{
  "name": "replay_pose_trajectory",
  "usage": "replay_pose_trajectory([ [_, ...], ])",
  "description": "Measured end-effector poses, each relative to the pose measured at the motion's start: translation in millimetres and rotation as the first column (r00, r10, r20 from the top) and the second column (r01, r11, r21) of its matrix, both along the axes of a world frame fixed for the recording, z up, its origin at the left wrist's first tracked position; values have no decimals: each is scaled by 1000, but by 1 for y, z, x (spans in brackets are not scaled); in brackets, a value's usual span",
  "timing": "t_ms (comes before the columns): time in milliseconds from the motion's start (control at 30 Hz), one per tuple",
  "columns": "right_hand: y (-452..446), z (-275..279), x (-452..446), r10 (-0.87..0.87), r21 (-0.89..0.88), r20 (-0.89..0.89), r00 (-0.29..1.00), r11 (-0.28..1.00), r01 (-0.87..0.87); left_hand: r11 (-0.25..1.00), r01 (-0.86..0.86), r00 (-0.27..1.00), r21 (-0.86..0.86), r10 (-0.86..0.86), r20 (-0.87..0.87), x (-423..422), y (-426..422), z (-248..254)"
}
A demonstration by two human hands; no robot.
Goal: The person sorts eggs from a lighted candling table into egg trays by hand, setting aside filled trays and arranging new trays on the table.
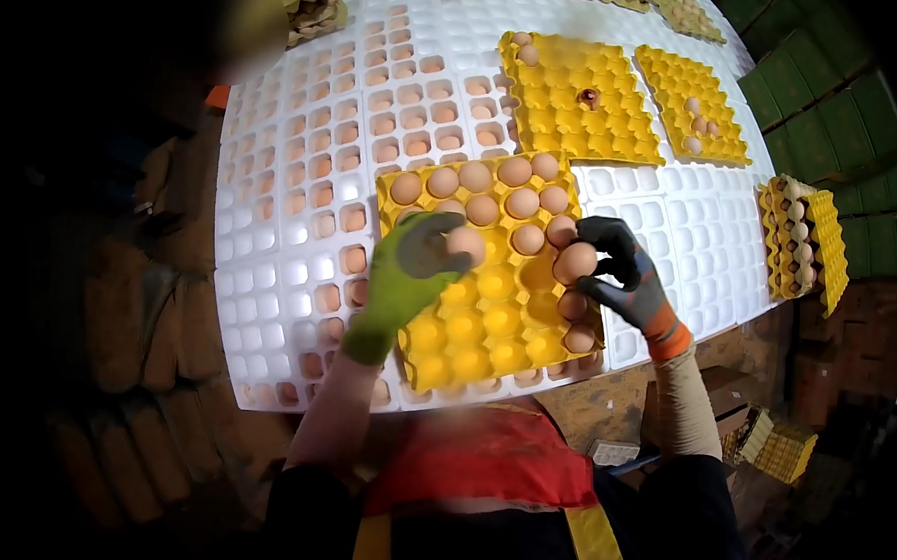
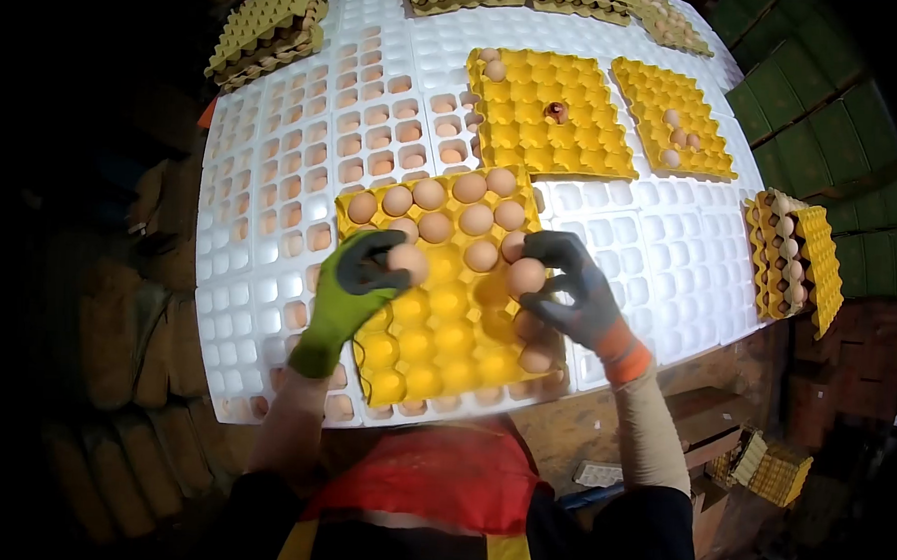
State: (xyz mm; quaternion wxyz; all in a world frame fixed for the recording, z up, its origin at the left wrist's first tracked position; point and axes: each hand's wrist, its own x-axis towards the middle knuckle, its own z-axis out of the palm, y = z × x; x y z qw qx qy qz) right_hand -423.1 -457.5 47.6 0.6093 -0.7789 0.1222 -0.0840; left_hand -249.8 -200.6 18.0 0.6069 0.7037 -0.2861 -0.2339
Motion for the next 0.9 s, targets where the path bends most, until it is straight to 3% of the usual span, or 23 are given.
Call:
replay_pose_trajectory([
  [33, 0, 3, 1, -38, 200, -18, 999, 979, 41, 986, -79, 904, -150, 7, -428, 7, 17, 3],
  [67, -4, 1, 8, 34, 45, -33, 999, 998, -33, 989, -82, 937, -121, 36, -347, 11, 28, 3],
  [133, 11, 9, 35, 91, -642, -124, 988, 752, -150, 995, -28, 998, 97, 33, -51, 10, 31, 5],
  [167, 21, 11, 49, 86, -833, -220, 972, 503, -233, 964, 16, 945, 266, -102, 312, 9, 24, 10],
  [200, 25, -7, 59, 76, -917, -215, 974, 328, -229, 928, -36, 804, 370, -193, 563, 4, 15, 9],
  [233, 25, -10, 65, 82, -916, -210, 974, 332, -225, 885, -116, 595, 451, -302, 745, -2, 6, 6],
  [300, 26, -12, 72, 68, -901, -259, 964, 343, -266, 866, -154, 574, 476, -313, 756, -8, -7, -26],
  [367, 14, 12, 58, 94, -731, -232, 968, 640, -237, 852, -202, 559, 483, -304, 771, -4, -6, -31],
  [400, -1, -2, 49, 123, -497, -180, 976, 845, -198, 908, -83, 738, 410, -220, 638, 0, 2, -22],
  [433, -4, -6, 48, 131, -205, -125, 983, 966, -155, 953, 16, 874, 301, -159, 459, 4, 11, -17],
  [467, -8, -3, 42, 88, 292, -212, 973, 956, -23, 954, 12, 875, 299, -155, 459, 10, 26, -24],
  [500, -4, 3, 45, 86, 292, -210, 974, 956, -21, 992, 21, 999, 127, -25, 28, 15, 45, -37],
  [533, 3, 7, 52, 89, 410, -151, 984, 912, -20, 998, -50, 906, -32, 32, -423, 14, 52, -27],
  [567, 7, 9, 59, 89, 523, -89, 992, 852, -29, 975, -142, 846, -173, 29, -532, 5, 65, -12],
  [600, 8, -3, 70, 135, 404, -48, 990, 909, -105, 958, -216, 859, -186, 96, -503, 6, 66, 0],
  [633, 6, -9, 84, 193, 52, -190, 963, 981, -186, 935, -294, 863, -201, 169, -475, 7, 67, 8],
  [667, 14, -12, 93, 180, -424, -143, 973, 877, -224, 967, -252, 897, -42, 217, -386, 15, 65, 14],
  [700, 27, -12, 104, 189, -803, -81, 979, 569, -176, 974, -212, 965, 83, 222, -142, 23, 59, 15],
  [733, 40, -7, 113, 115, -881, -172, 978, 426, -205, 951, -225, 972, 214, 205, 112, 31, 53, 17],
  [767, 48, -7, 117, 138, -881, -162, 977, 426, -206, 915, -272, 868, 298, 99, 486, 32, 43, 13],
  [800, 56, -9, 121, 101, -928, -211, 972, 290, -232, 910, -316, 759, 268, 73, 648, 33, 37, 3],
  [833, 63, -12, 127, 61, -956, -249, 967, 144, -255, 877, -354, 697, 325, 16, 717, 33, 26, -4],
  [900, 67, -15, 130, 47, -961, -237, 970, 133, -241, 753, -426, 651, 502, -130, 748, 35, 8, -14],
])
